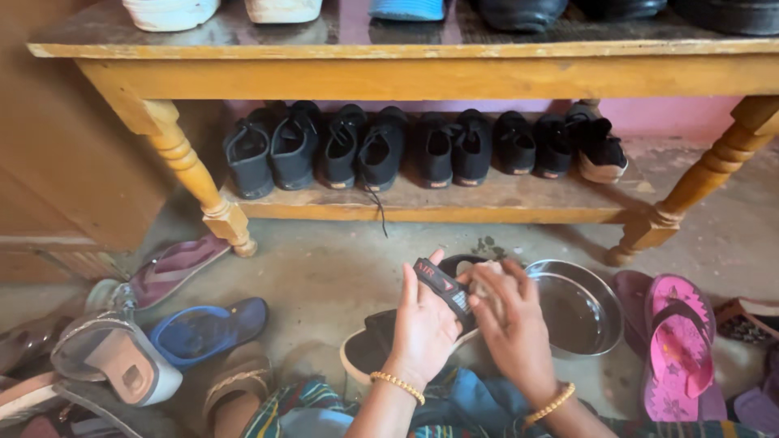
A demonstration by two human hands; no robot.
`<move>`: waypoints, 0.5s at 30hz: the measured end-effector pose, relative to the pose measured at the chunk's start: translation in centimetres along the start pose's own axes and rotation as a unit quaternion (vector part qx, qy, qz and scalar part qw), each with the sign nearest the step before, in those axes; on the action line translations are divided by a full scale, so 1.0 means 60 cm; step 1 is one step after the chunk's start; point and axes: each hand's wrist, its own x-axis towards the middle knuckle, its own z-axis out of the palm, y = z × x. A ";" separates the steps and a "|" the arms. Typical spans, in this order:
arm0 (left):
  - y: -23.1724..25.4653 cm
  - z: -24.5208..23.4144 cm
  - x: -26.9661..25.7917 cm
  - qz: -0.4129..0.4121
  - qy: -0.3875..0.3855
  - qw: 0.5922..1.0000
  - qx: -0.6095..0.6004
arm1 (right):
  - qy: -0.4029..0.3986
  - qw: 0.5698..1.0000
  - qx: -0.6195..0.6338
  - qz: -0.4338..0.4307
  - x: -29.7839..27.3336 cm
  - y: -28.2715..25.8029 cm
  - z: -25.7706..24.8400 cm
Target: The person sits on the floor and wipes a black sneaker with a cloth, dipping the cloth into a metal bowl of water. They clean the upper, sole, and sides of the shoe, then place it on a wooden shoe rack. They repeat the process with a second sneaker.
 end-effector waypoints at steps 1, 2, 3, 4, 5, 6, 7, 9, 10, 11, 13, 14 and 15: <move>0.002 0.001 -0.003 -0.003 0.005 1.000 -0.018 | -0.013 1.000 -0.018 -0.002 -0.003 -0.007 0.002; 0.005 0.002 -0.004 -0.004 0.011 0.999 -0.037 | -0.028 0.999 -0.036 -0.007 -0.008 -0.012 0.002; 0.010 0.002 -0.006 -0.005 0.016 0.998 -0.056 | -0.052 0.995 -0.073 -0.052 -0.017 -0.018 0.002; 0.020 0.000 -0.008 0.012 0.030 0.998 -0.047 | -0.075 0.987 -0.107 -0.097 -0.029 -0.025 0.005; 0.030 -0.001 -0.008 0.028 0.044 0.998 -0.038 | -0.097 0.975 -0.140 -0.142 -0.043 -0.032 0.006; 0.041 -0.002 -0.009 0.044 0.058 0.997 -0.027 | -0.107 0.979 -0.105 -0.141 -0.058 -0.039 0.008; 0.052 -0.003 -0.010 0.056 0.066 0.995 -0.045 | -0.115 0.981 -0.069 -0.141 -0.069 -0.042 0.008; 0.072 -0.003 -0.012 0.082 0.078 0.990 -0.080 | -0.126 0.985 0.006 -0.114 -0.075 -0.039 0.005; 0.078 -0.002 -0.014 0.089 0.067 0.990 -0.088 | -0.129 0.987 0.044 -0.086 -0.074 -0.035 0.001; 0.083 -0.002 -0.017 0.096 0.057 0.989 -0.096 | -0.131 0.986 0.083 -0.058 -0.069 -0.030 -0.003; 0.088 0.000 -0.020 0.102 0.043 0.988 -0.105 | -0.087 0.972 0.158 0.148 -0.056 -0.018 -0.010; 0.088 0.001 -0.020 0.103 0.040 0.988 -0.105 | -0.065 0.947 0.192 0.248 -0.048 -0.013 -0.015; 0.088 0.003 -0.020 0.104 0.037 0.988 -0.105 | -0.055 0.946 0.194 0.253 -0.043 -0.009 -0.019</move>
